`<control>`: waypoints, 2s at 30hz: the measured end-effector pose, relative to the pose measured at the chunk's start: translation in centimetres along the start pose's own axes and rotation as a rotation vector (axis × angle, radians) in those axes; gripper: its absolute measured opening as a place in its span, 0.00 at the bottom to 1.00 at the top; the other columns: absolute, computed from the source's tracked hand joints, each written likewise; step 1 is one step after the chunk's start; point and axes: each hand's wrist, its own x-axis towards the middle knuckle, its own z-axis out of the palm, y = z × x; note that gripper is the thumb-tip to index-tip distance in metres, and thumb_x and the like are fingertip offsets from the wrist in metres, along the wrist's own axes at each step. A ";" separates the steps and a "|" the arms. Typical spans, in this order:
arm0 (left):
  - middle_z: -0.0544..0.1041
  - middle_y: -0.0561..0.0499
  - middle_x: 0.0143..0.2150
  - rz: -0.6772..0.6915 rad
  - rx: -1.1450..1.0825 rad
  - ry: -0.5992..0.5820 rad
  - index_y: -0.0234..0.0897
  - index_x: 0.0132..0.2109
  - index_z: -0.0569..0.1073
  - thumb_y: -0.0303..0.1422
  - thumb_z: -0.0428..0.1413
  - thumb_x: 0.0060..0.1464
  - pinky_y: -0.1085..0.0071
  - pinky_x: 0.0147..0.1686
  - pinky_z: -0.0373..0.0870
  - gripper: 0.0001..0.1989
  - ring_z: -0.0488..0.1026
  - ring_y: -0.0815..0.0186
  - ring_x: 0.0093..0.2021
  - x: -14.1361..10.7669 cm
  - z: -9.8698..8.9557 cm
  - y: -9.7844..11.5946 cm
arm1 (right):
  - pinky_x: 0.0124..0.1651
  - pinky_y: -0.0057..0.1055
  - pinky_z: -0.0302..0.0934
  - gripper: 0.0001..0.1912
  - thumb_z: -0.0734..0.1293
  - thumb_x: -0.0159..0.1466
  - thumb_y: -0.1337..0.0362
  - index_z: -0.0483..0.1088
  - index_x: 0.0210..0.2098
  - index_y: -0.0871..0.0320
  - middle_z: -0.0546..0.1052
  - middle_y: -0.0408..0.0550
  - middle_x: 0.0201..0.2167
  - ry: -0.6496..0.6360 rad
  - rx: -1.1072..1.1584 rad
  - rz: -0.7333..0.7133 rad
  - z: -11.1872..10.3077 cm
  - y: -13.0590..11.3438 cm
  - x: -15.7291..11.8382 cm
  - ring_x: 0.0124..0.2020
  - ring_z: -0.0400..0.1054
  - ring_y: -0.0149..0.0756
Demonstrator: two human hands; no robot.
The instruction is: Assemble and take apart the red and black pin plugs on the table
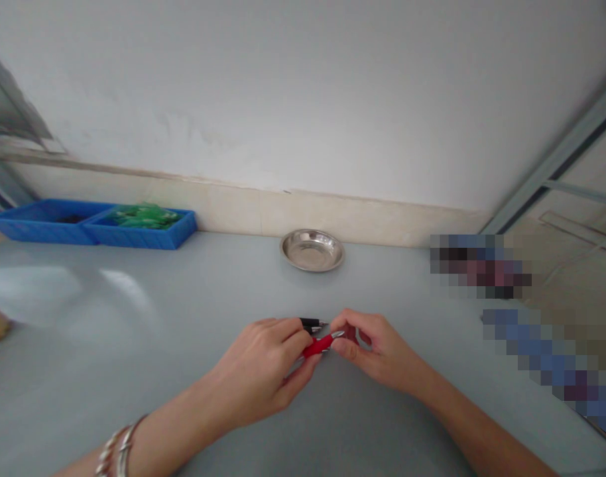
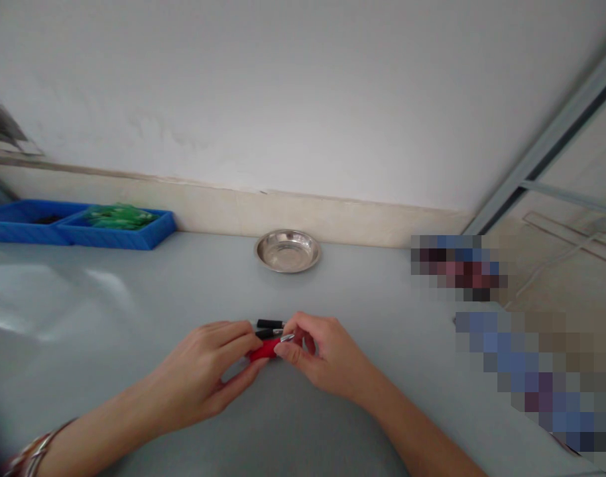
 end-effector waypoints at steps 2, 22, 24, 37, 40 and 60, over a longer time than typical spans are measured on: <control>0.70 0.51 0.27 0.005 0.002 0.001 0.35 0.33 0.70 0.31 0.44 0.60 0.71 0.25 0.62 0.12 0.67 0.67 0.25 0.0 0.0 0.0 | 0.26 0.24 0.49 0.17 0.59 0.63 0.53 0.66 0.26 0.60 0.64 0.40 0.20 0.013 -0.003 0.019 0.1 0.2 0.0 0.23 0.56 0.27; 0.70 0.51 0.26 0.005 0.026 0.002 0.35 0.33 0.70 0.31 0.44 0.59 0.71 0.24 0.62 0.12 0.67 0.66 0.24 0.1 -0.1 0.0 | 0.27 0.23 0.53 0.06 0.61 0.60 0.66 0.69 0.33 0.61 0.69 0.42 0.22 0.009 0.056 0.001 0.0 0.0 0.0 0.23 0.60 0.27; 0.70 0.51 0.25 -0.006 0.039 0.008 0.36 0.32 0.69 0.31 0.44 0.58 0.71 0.24 0.61 0.11 0.67 0.66 0.23 0.1 -0.1 0.1 | 0.26 0.23 0.54 0.06 0.62 0.59 0.66 0.69 0.35 0.61 0.72 0.42 0.22 0.006 0.097 0.041 0.0 0.1 0.0 0.22 0.62 0.27; 0.71 0.51 0.28 -0.050 0.031 -0.075 0.36 0.33 0.69 0.30 0.46 0.57 0.70 0.26 0.64 0.08 0.69 0.65 0.26 0.0 0.0 0.1 | 0.28 0.25 0.62 0.08 0.65 0.59 0.61 0.68 0.31 0.61 0.75 0.44 0.25 0.009 0.324 0.188 0.5 0.0 0.1 0.22 0.66 0.27; 0.71 0.51 0.28 -0.038 0.038 -0.071 0.36 0.33 0.69 0.31 0.45 0.58 0.71 0.26 0.64 0.09 0.69 0.66 0.26 0.0 0.0 0.0 | 0.28 0.26 0.62 0.07 0.65 0.58 0.62 0.68 0.31 0.60 0.75 0.45 0.26 0.020 0.303 0.179 0.5 -0.1 0.1 0.23 0.67 0.28; 0.71 0.48 0.29 -0.024 -0.055 -0.112 0.34 0.36 0.71 0.31 0.41 0.61 0.69 0.29 0.66 0.15 0.69 0.65 0.28 0.2 -0.5 0.3 | 0.30 0.26 0.58 0.04 0.64 0.55 0.69 0.70 0.31 0.60 0.72 0.43 0.25 0.017 0.282 0.112 0.1 0.1 0.1 0.26 0.64 0.28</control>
